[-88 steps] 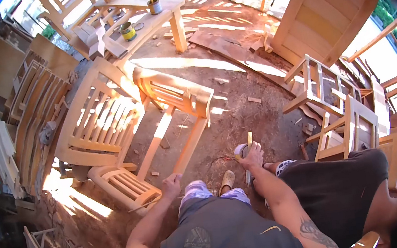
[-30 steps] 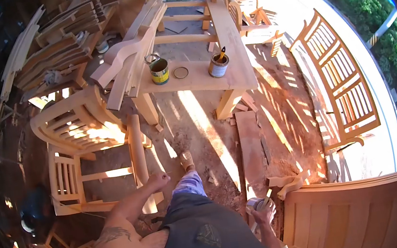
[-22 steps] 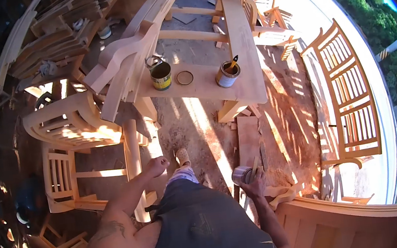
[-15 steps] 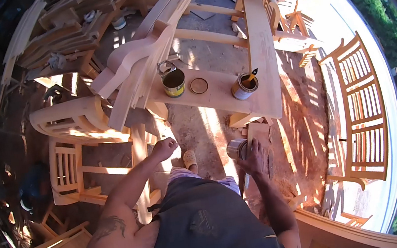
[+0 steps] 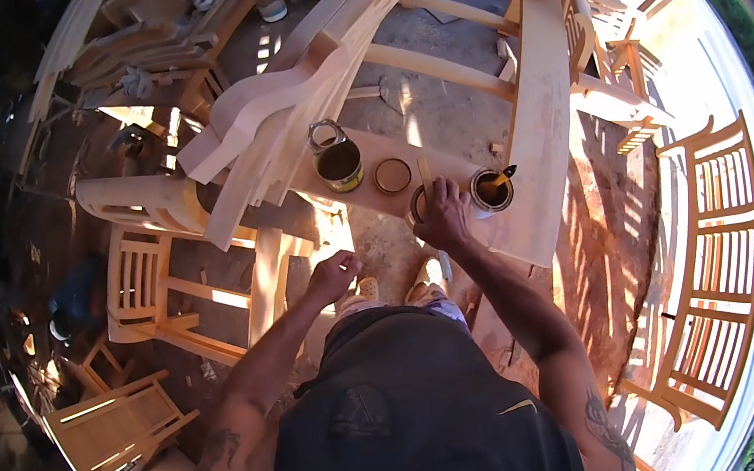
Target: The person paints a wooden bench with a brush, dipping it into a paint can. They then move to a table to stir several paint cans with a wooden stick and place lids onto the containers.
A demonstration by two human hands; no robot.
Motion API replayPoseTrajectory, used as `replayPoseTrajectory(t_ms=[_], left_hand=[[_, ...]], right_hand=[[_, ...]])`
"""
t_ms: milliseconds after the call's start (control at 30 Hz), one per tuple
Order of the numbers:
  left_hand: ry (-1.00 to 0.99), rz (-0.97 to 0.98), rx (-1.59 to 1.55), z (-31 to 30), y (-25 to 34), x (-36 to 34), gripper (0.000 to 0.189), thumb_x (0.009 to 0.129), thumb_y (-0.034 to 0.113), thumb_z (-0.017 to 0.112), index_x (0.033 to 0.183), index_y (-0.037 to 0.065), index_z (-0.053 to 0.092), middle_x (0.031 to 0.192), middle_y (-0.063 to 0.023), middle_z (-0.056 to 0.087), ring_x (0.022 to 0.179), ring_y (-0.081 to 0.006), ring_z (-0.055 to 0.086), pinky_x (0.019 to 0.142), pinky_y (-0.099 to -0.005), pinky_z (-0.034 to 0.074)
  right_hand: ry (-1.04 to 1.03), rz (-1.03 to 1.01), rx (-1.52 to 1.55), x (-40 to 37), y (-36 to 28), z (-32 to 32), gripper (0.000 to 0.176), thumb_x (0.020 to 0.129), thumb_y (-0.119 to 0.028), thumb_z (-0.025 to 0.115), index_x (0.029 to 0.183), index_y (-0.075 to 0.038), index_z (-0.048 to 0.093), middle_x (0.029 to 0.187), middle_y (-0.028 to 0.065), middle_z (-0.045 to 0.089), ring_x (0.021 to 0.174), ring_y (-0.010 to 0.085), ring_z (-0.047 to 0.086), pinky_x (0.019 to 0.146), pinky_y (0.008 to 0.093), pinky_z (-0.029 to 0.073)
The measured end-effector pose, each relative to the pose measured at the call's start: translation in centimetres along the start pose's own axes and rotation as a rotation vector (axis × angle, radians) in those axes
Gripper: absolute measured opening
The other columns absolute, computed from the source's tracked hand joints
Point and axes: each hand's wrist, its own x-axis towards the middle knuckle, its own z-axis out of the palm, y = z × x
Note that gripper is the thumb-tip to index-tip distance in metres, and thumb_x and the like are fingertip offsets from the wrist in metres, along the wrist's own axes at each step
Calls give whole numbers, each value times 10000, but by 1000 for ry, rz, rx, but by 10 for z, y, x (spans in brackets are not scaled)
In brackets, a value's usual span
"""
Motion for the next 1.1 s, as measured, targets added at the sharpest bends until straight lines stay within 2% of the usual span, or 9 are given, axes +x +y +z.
replayPoseTrajectory(t_ms=[100, 300, 533, 633, 667, 767, 967, 1033, 1100], left_hand=[[30, 10, -25, 3, 44, 7, 364, 995, 337, 717, 1206, 41, 724, 1079, -146, 793, 971, -280, 777, 878, -403, 600], [57, 60, 4, 27, 78, 28, 388, 991, 311, 732, 1250, 26, 693, 1091, -159, 782, 904, -282, 780, 832, -401, 611], [68, 230, 98, 22, 100, 60, 433, 971, 250, 756, 1314, 12, 645, 1223, -182, 722, 887, -268, 766, 821, -395, 603], [83, 341, 177, 17, 110, 79, 497, 940, 246, 780, 1351, 23, 611, 1235, -174, 683, 967, -281, 744, 865, -406, 595], [97, 374, 202, 18, 113, 84, 511, 931, 245, 788, 1355, 26, 605, 1231, -170, 676, 983, -287, 737, 876, -412, 593], [81, 436, 230, 14, 130, 97, 608, 888, 251, 821, 1391, 27, 562, 1252, -184, 633, 1081, -322, 693, 932, -432, 581], [37, 660, 409, 10, 151, 119, 815, 824, 311, 867, 1487, 35, 484, 1437, -237, 531, 1356, -435, 525, 1151, -519, 442], [-45, 659, 589, 15, 169, 127, 882, 802, 322, 883, 1520, 40, 456, 1493, -243, 483, 1402, -450, 473, 1180, -540, 409], [-139, 664, 743, 21, 192, 136, 935, 781, 325, 897, 1543, 40, 437, 1536, -249, 445, 1436, -456, 435, 1201, -551, 387]], right_hand=[[-143, 39, -34, 21, -12, -24, 865, 660, -242, 854, 1397, -22, 459, 1336, 245, 535, 1188, 501, 530, 964, 588, 468], [-83, -71, 48, 31, 11, -8, 1054, 620, -184, 856, 1533, -1, 362, 1385, 214, 494, 1214, 481, 523, 996, 566, 472], [57, -120, 198, -21, 25, -26, 1066, 754, -253, 903, 1563, 84, 296, 1598, 381, 336, 1422, 546, 435, 1131, 580, 441], [-96, 100, 328, -41, 26, -29, 1055, 780, -232, 884, 1574, 86, 266, 1492, 382, 487, 1332, 531, 555, 1073, 565, 498], [-173, 204, 311, -44, 26, -30, 898, 849, -199, 817, 1534, 71, 304, 1225, 376, 666, 1116, 513, 691, 930, 574, 563], [-166, 265, 364, -37, 28, -15, 709, 904, -139, 771, 1471, 29, 380, 965, 272, 738, 848, 458, 744, 729, 558, 580], [251, 158, 509, -34, 38, -38, 472, 933, -13, 613, 1383, -4, 471, 897, 273, 722, 781, 449, 727, 689, 536, 564], [194, 378, 634, -36, 40, -68, 356, 955, -63, 623, 1304, -4, 585, 863, 160, 687, 731, 249, 653, 695, 404, 538], [181, 553, 727, -43, 61, -64, 335, 961, -105, 636, 1272, 18, 626, 904, 125, 686, 763, 187, 615, 712, 375, 532]])
